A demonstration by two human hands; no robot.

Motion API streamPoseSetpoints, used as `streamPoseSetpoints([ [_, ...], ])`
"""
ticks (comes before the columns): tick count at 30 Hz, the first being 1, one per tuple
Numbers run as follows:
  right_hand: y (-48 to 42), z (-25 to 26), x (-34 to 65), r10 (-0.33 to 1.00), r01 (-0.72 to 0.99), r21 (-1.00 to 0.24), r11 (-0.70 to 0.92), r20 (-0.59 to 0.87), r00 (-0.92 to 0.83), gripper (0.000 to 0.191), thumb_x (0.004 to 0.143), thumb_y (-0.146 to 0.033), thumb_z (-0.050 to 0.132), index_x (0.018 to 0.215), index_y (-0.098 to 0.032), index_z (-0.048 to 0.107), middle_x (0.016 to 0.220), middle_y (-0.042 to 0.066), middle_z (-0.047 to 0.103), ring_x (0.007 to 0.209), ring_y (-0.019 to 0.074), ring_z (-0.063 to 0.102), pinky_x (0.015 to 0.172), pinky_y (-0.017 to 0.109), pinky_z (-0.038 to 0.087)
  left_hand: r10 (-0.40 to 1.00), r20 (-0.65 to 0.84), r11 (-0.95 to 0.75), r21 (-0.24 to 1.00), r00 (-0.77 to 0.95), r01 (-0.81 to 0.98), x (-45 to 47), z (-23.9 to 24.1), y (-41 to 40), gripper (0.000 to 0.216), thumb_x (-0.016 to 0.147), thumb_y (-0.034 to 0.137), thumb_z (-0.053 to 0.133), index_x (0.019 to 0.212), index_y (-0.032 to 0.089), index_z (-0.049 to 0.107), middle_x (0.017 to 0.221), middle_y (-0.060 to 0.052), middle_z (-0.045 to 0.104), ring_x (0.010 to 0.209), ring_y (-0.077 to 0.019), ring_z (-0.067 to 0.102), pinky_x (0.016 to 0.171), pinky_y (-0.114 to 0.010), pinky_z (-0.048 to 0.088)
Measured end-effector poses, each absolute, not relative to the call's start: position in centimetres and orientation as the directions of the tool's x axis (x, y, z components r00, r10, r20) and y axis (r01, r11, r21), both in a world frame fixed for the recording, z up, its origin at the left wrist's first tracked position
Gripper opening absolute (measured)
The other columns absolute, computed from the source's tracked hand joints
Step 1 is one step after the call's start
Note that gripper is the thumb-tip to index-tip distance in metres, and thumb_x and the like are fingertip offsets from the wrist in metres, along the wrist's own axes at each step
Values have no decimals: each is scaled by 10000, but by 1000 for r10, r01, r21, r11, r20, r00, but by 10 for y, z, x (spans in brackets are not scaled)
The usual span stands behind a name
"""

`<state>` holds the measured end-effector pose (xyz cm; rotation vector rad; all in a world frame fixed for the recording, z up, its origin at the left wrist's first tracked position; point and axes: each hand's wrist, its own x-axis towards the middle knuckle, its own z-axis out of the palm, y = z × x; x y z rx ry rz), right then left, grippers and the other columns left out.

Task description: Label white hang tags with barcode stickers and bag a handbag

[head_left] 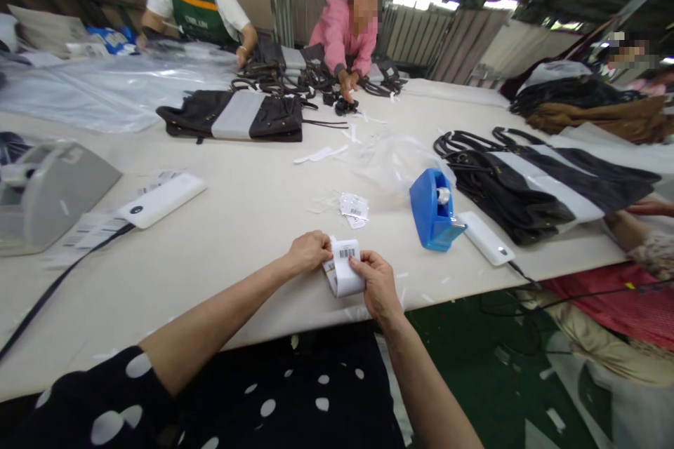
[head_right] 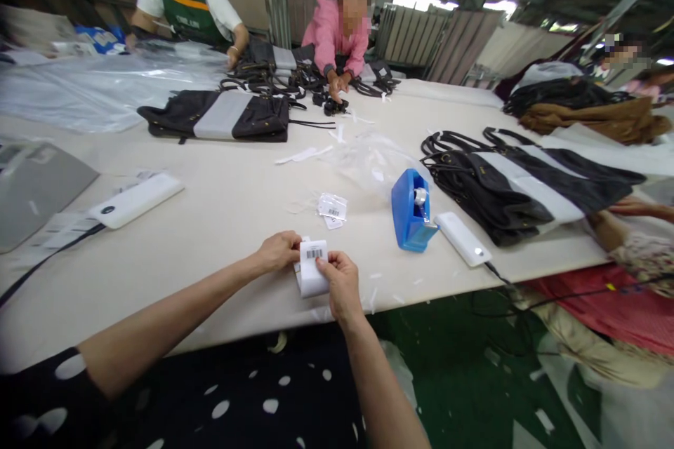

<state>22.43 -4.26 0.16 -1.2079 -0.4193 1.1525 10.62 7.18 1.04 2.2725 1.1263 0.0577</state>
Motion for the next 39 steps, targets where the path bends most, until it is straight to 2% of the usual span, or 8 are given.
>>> streamPoseSetpoints([
  [5,-38,-4,225,860,-442,-886,-140,-330,388,279,506,-282,735,655,-153,539,532,-54,555,474,69,449,481,200,327,660,-165,-571,524,733,632,102,15,62,129,768,160,443,789,154,569,894,-94,567,903,-237,528,772,-327,392],
  [10,-40,-5,231,883,-417,-891,-182,-334,330,323,503,-267,733,751,-161,556,595,-25,614,511,97,512,515,219,382,611,-143,-551,629,779,548,98,11,65,103,718,122,473,809,149,514,843,-76,547,822,-220,523,760,-336,385],
  [13,-41,-4,232,898,-353,-911,-214,-326,297,352,529,-272,706,814,-177,522,599,-33,614,494,103,514,505,224,384,618,-148,-457,732,772,506,99,8,71,20,717,156,474,736,163,474,729,-28,523,717,-176,505,680,-296,388],
  [18,-39,0,232,892,-196,-936,-293,-341,297,317,534,-235,641,801,-196,473,539,-70,546,456,93,460,456,207,327,621,-242,-162,891,746,424,101,5,80,131,715,267,472,663,179,390,558,39,428,480,-86,391,463,-209,312],
  [22,-30,8,236,882,-23,-927,-374,-363,300,259,513,-174,603,734,-196,471,510,-82,492,458,86,432,445,200,289,594,-302,36,936,746,350,99,5,82,152,681,287,484,660,185,372,480,69,346,384,-53,279,394,-195,213],
  [26,-18,18,241,844,16,-865,-501,-485,229,284,460,-103,598,697,-199,475,479,-84,495,435,97,444,427,200,281,589,-310,118,947,747,300,99,5,81,150,651,279,490,656,183,375,472,70,346,376,-45,260,386,-195,190],
  [33,-5,23,246,792,-34,-807,-589,-586,172,215,428,-71,600,606,-163,522,444,-37,544,415,122,489,432,222,350,623,-239,20,957,745,290,99,3,77,155,629,287,530,640,165,435,485,57,408,454,-72,343,433,-202,233],
  [39,-10,18,236,793,-104,-844,-526,-531,298,227,429,-110,607,641,-161,543,497,-36,562,443,125,507,439,231,372,639,-169,-118,943,750,313,93,5,79,147,627,289,532,621,161,459,545,49,438,532,-92,364,487,-214,263],
])
